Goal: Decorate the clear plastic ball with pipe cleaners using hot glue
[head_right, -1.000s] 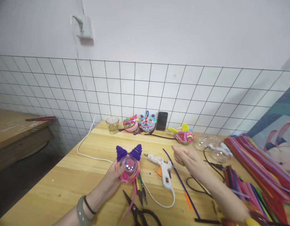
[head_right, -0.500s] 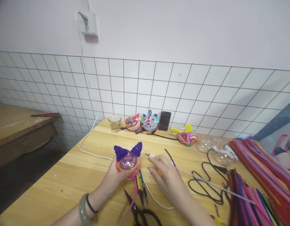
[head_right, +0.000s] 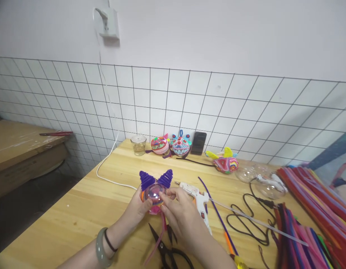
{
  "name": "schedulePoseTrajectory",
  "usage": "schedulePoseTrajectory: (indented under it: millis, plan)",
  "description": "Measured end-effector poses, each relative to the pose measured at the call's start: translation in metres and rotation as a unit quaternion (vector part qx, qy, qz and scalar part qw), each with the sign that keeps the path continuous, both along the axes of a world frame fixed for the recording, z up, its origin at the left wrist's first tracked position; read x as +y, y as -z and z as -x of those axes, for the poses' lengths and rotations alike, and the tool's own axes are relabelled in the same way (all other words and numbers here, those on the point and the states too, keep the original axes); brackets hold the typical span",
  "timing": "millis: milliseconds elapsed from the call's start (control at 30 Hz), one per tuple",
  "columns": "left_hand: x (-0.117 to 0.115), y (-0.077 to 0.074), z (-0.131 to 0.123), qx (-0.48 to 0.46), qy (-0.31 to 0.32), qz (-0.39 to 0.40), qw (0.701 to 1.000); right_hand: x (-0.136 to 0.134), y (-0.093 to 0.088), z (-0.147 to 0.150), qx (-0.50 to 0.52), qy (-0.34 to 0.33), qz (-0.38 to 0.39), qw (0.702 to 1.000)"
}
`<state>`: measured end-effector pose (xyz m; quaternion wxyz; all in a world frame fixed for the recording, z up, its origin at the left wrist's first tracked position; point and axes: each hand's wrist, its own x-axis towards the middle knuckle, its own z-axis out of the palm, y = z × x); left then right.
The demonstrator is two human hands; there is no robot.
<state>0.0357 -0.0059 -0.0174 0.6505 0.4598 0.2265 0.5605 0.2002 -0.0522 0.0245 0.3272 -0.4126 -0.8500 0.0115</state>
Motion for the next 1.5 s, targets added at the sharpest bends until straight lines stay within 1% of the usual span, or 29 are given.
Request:
schedulePoseTrajectory:
  millis: [67, 133, 200, 333, 433, 500, 633, 733, 800, 900, 1067, 1167, 1233, 1333, 1400, 1500]
  plan:
    - [-0.001, -0.001, 0.000, 0.000, 0.005, 0.012, 1.000, 0.002, 0.000, -0.001, 0.008, 0.017, 0.012, 1.000]
    - [-0.001, -0.001, 0.000, 0.003, 0.012, 0.023, 1.000, 0.005, -0.002, 0.003, 0.003, 0.037, 0.005, 0.999]
    - [-0.001, -0.001, 0.000, 0.009, 0.012, 0.026, 1.000, 0.007, -0.005, 0.009, -0.013, 0.040, -0.008, 0.999]
    - [-0.001, -0.002, 0.002, 0.024, 0.003, 0.021, 1.000, 0.007, -0.010, 0.015, -0.031, 0.013, -0.010, 0.999]
    - [-0.001, -0.003, 0.002, 0.027, -0.014, 0.026, 0.999, 0.005, -0.008, 0.007, -0.034, -0.019, 0.001, 0.999]
    - [-0.001, -0.003, 0.002, 0.024, -0.022, 0.031, 0.999, 0.005, -0.005, 0.000, -0.026, -0.026, 0.010, 0.999]
    - [-0.002, -0.002, 0.000, 0.013, -0.014, 0.030, 0.999, 0.008, -0.002, -0.005, 0.010, 0.025, 0.034, 0.999]
    - [-0.001, 0.001, 0.000, 0.011, 0.007, 0.031, 0.999, 0.012, -0.003, 0.002, -0.011, 0.039, 0.030, 0.999]
    - [0.000, 0.003, 0.000, 0.014, 0.017, 0.027, 0.999, 0.014, -0.005, 0.007, -0.033, 0.028, 0.007, 0.999]
    - [0.000, 0.005, 0.001, 0.015, 0.012, 0.019, 1.000, 0.013, -0.007, 0.010, -0.051, 0.002, -0.011, 0.999]
    - [-0.001, 0.006, 0.002, 0.020, 0.009, 0.037, 0.999, 0.005, -0.003, -0.004, -0.062, -0.037, 0.005, 0.997]
    - [-0.001, 0.007, 0.001, 0.026, 0.001, 0.036, 0.999, 0.002, 0.005, -0.013, -0.036, -0.047, 0.017, 0.998]
    - [-0.001, 0.007, 0.001, 0.026, -0.002, 0.030, 0.999, 0.003, 0.007, -0.015, -0.011, -0.036, 0.020, 0.999]
    - [-0.001, 0.007, 0.000, 0.020, 0.012, 0.033, 0.999, 0.007, 0.005, -0.011, 0.006, -0.001, 0.035, 0.999]
    - [-0.001, 0.007, 0.000, 0.016, 0.026, 0.031, 0.999, 0.011, 0.001, -0.005, -0.007, 0.021, 0.039, 0.999]
    - [-0.001, 0.007, 0.000, 0.018, 0.032, 0.023, 0.999, 0.014, -0.004, 0.005, -0.041, 0.020, 0.013, 0.999]
